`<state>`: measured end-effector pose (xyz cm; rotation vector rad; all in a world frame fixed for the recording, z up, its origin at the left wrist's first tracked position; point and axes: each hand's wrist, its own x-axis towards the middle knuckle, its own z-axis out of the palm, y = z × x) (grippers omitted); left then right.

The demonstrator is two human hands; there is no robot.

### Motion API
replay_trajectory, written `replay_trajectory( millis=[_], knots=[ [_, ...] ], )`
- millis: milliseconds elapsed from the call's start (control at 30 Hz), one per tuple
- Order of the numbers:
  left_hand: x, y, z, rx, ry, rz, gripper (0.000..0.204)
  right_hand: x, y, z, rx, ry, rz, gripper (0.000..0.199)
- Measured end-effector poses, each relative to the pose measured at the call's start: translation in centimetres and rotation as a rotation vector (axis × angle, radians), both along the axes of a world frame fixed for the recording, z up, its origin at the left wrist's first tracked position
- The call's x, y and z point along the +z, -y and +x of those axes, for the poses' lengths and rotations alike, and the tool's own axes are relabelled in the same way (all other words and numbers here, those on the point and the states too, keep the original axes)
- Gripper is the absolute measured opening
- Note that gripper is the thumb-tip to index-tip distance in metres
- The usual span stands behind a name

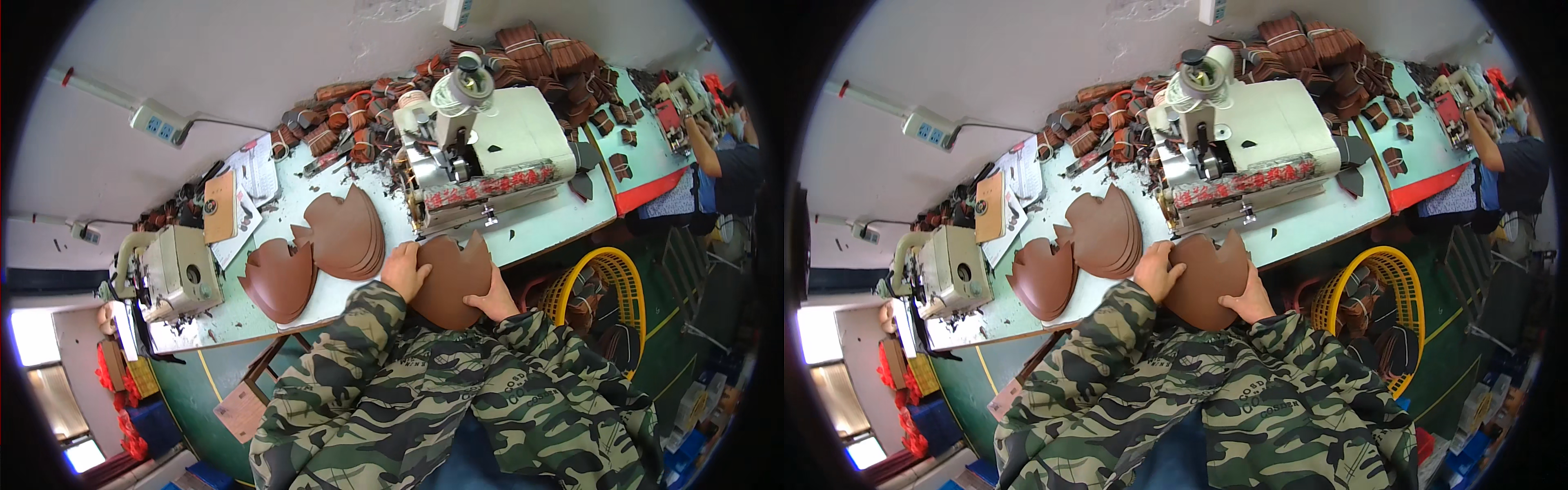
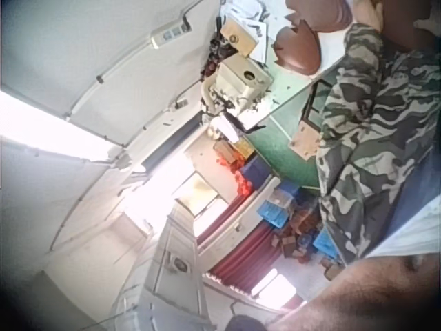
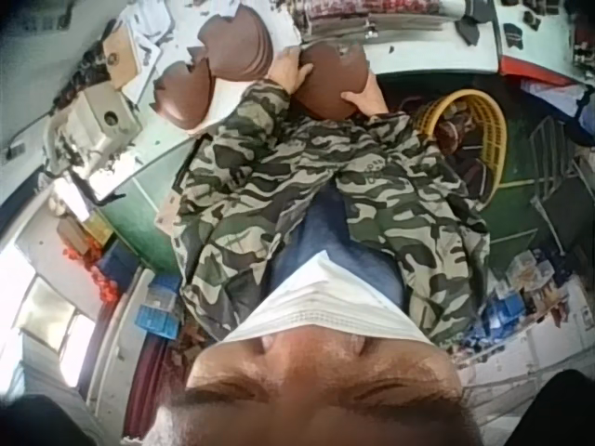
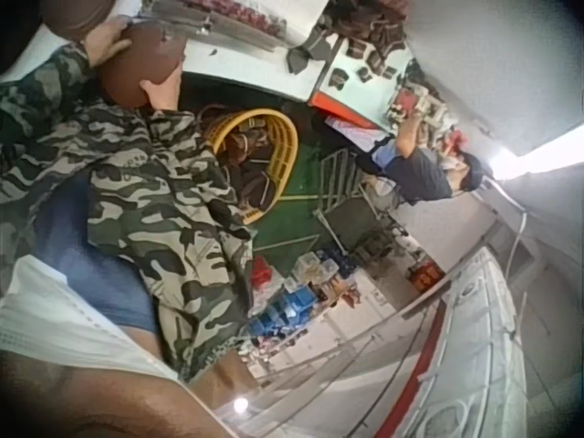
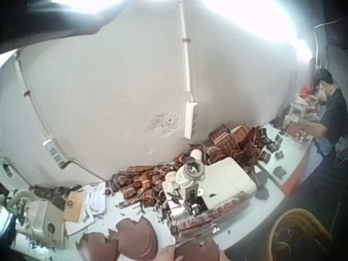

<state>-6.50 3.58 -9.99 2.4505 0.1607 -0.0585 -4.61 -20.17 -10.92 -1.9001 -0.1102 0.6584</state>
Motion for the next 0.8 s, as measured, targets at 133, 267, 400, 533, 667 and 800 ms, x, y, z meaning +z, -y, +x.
replay_trajectory(
  millis=[133,267,400,533,667,800],
  knots=[
    [1.7,1.8,-0.4,-0.092,0.133,0.002,0.03,-0.4,0.6,-0.5,-0.039,-0.002,-0.028,0.094],
    [1.6,2.8,-1.1,-0.191,0.242,0.035,0.026,-0.2,0.6,-0.6,-0.074,-0.025,0.011,0.094],
    [3.5,3.2,-0.1,-0.193,0.431,0.234,0.028,-0.2,0.5,-0.5,-0.055,-0.015,-0.003,0.09],
    [6.7,1.3,-1.0,-0.136,0.004,-0.355,0.025,-2.1,1.1,-0.7,-0.231,-0.182,0.083,0.082],
    [8.7,-12.5,1.3,-0.02,-0.209,-0.444,0.028,1.1,1.2,0.1,-0.272,-0.442,0.158,0.08],
    [5.0,-23.3,1.9,0.224,-0.466,-0.424,0.028,0.5,0.5,-0.1,-0.275,-0.346,0.211,0.076]
  ],
)
